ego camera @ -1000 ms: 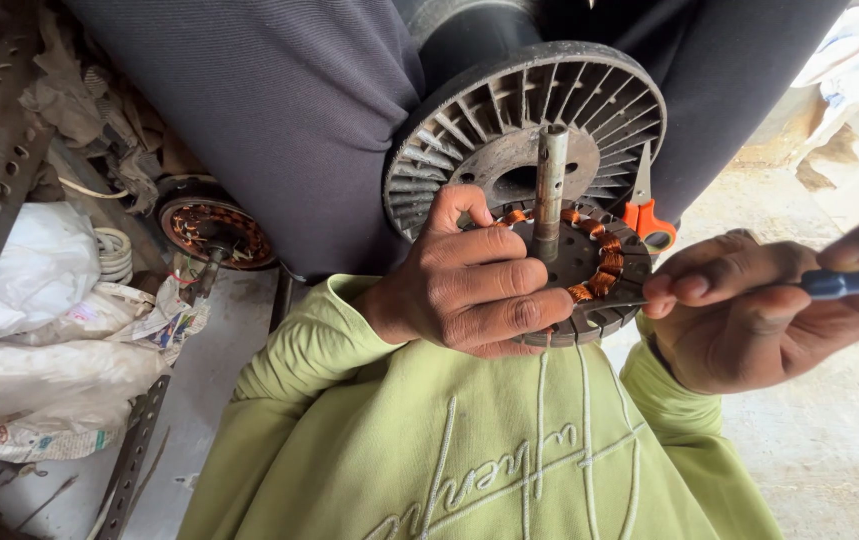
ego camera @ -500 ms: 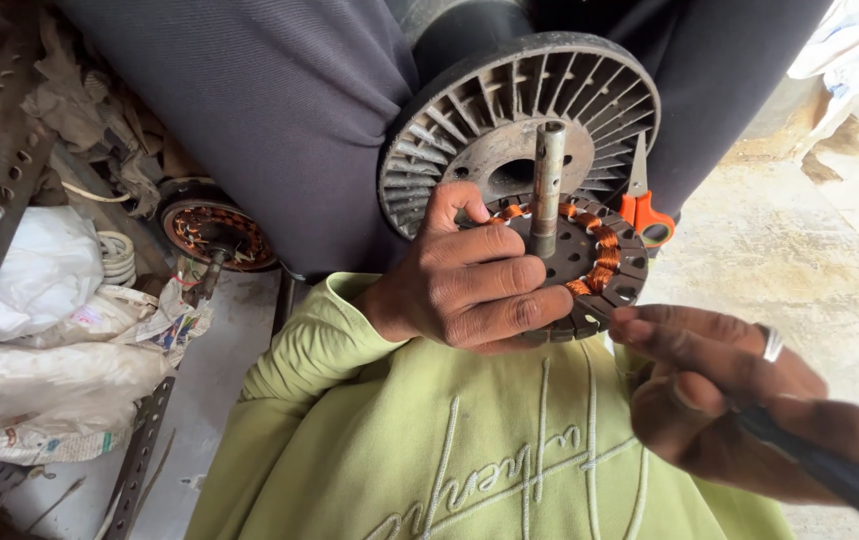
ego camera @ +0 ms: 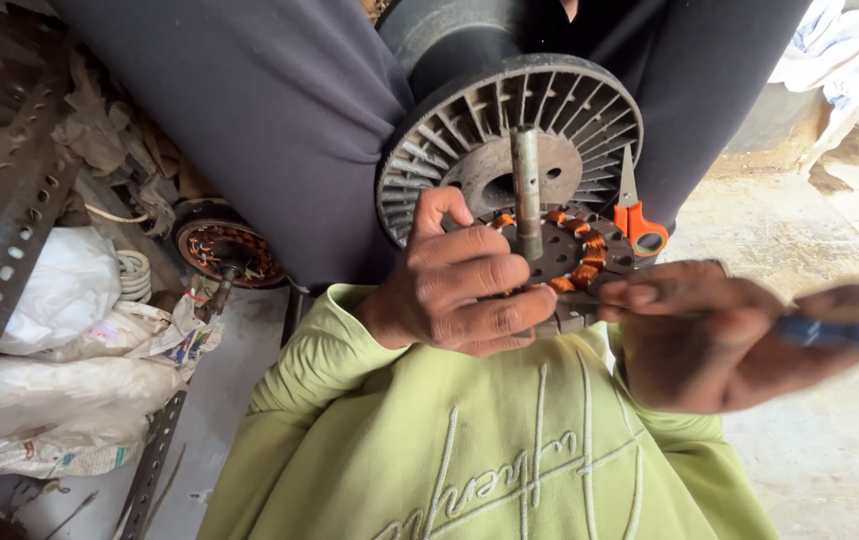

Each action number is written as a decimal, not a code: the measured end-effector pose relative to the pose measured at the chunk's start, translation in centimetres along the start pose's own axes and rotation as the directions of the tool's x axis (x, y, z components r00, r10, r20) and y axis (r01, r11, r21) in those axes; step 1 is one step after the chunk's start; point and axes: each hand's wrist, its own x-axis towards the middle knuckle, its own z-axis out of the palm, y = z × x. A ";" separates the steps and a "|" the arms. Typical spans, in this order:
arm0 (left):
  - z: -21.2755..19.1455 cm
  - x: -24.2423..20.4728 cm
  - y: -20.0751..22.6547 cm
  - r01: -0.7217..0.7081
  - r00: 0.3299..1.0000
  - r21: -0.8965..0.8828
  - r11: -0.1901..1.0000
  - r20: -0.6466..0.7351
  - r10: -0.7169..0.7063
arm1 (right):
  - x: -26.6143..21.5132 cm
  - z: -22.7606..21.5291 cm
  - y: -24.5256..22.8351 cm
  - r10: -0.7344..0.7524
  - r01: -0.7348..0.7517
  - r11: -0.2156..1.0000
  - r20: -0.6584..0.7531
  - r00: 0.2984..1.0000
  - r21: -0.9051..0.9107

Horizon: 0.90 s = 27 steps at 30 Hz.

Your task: Repairing a ceiling fan motor stator by inspecting the copper windings and inserting insulation strips.

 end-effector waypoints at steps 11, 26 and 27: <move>0.9 -0.4 -0.4 -0.027 0.998 -0.058 0.998 -0.065 0.023 | 2.7 0.0 2.6 -0.936 0.927 0.335 0.053 0.348 -0.169; -2.5 1.3 1.7 0.192 0.824 -0.142 0.971 -0.514 -0.238 | 3.9 5.8 -1.4 -0.374 0.675 -0.094 0.654 0.657 -0.732; -2.1 -0.8 1.4 0.175 0.827 -0.132 0.976 -0.518 -0.219 | 3.3 5.8 -1.3 -0.387 0.683 -0.101 0.661 0.643 -0.724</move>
